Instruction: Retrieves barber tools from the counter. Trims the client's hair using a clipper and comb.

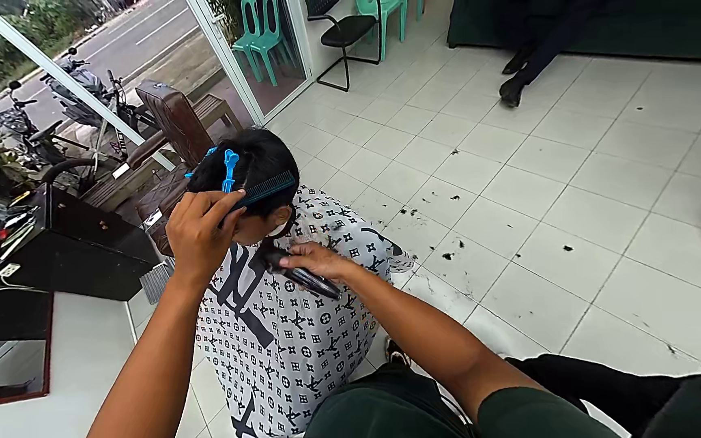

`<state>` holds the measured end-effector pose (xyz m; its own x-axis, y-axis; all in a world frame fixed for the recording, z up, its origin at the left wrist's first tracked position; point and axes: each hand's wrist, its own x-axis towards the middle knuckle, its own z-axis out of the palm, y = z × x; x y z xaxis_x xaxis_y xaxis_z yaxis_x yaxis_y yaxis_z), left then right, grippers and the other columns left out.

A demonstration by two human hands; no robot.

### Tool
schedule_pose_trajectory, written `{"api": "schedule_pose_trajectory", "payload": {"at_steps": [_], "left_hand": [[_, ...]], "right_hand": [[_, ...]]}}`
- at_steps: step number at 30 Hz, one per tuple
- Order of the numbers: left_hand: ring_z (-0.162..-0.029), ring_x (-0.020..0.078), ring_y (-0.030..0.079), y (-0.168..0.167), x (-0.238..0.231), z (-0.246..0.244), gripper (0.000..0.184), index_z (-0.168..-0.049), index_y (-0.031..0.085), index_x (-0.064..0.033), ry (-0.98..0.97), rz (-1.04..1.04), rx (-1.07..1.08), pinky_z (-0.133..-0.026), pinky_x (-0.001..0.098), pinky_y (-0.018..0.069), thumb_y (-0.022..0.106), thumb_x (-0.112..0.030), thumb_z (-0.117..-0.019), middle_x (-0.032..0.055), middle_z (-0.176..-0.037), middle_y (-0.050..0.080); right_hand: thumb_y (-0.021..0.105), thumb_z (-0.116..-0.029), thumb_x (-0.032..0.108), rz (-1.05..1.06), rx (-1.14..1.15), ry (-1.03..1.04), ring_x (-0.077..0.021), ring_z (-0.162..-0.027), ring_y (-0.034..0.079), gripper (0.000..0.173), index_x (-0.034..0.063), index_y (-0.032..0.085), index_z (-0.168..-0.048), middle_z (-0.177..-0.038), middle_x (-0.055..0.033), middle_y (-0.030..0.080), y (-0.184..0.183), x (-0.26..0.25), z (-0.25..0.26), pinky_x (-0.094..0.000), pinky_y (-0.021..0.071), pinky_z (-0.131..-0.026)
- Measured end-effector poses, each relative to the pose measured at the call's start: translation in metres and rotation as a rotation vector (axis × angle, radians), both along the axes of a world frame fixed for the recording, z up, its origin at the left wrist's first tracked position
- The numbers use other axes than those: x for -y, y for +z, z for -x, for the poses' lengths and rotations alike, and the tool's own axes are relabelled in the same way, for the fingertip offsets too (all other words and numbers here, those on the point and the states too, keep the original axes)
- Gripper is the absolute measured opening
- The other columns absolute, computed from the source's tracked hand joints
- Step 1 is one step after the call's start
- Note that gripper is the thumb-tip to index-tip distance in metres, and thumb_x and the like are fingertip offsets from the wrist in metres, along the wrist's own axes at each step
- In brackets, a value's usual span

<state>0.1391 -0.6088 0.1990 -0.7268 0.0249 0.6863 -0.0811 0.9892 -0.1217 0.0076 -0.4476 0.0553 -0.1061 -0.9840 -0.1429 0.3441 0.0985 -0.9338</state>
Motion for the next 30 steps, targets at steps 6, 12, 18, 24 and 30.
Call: {"api": "schedule_pose_trajectory", "payload": {"at_steps": [6,12,18,24,30], "left_hand": [[-0.096,0.0366,0.067,0.011,-0.009,0.021,0.024,-0.118,0.075,-0.0117,0.134,-0.051,0.128,-0.080,0.0507,0.0508,0.072,-0.014,-0.0948,0.0168,-0.106,0.072],[-0.096,0.0411,0.066,0.006,-0.008,0.024,0.026,-0.118,0.076,-0.0112,0.230,-0.094,0.241,-0.077,0.0568,0.0506,0.075,-0.010,-0.0920,0.0186,-0.104,0.071],[-0.097,0.0397,0.067,0.009,-0.013,0.027,0.025,-0.117,0.076,-0.0129,0.249,-0.087,0.258,-0.077,0.0561,0.0503,0.075,-0.010,-0.0917,0.0170,-0.104,0.071],[-0.097,0.0397,0.067,0.007,-0.013,0.026,0.026,-0.116,0.076,-0.0129,0.284,-0.094,0.285,-0.077,0.0562,0.0508,0.076,-0.009,-0.0905,0.0171,-0.105,0.072],[-0.096,0.0405,0.066,0.009,-0.012,0.027,0.026,-0.116,0.076,-0.0130,0.291,-0.077,0.284,-0.076,0.0568,0.0500,0.075,-0.008,-0.0910,0.0176,-0.103,0.071]], "right_hand": [[0.065,-0.1022,0.029,-0.038,-0.091,-0.222,-0.0176,-0.079,0.068,0.037,-0.0048,0.061,-0.116,-0.094,-0.0139,0.068,0.008,0.021,-0.002,-0.0355,0.0592,-0.078],[0.049,-0.1094,0.024,0.100,0.255,-0.277,-0.0200,-0.067,0.070,0.031,-0.0033,0.056,-0.121,-0.084,-0.0141,0.068,0.015,0.023,-0.004,-0.0333,0.0622,-0.067],[0.046,-0.1105,0.027,0.049,0.285,-0.154,-0.0184,-0.063,0.069,0.031,-0.0021,0.057,-0.114,-0.080,-0.0120,0.067,0.010,0.018,0.003,-0.0313,0.0617,-0.063],[0.037,-0.1111,0.033,0.191,0.372,-0.254,-0.0191,-0.066,0.070,0.035,0.0034,0.056,-0.118,-0.081,-0.0112,0.069,0.017,0.014,0.011,-0.0323,0.0618,-0.064],[0.038,-0.1122,0.033,0.102,0.361,-0.192,-0.0162,-0.064,0.068,0.037,0.0020,0.058,-0.114,-0.078,-0.0093,0.068,0.023,0.011,0.013,-0.0284,0.0600,-0.062]]}}
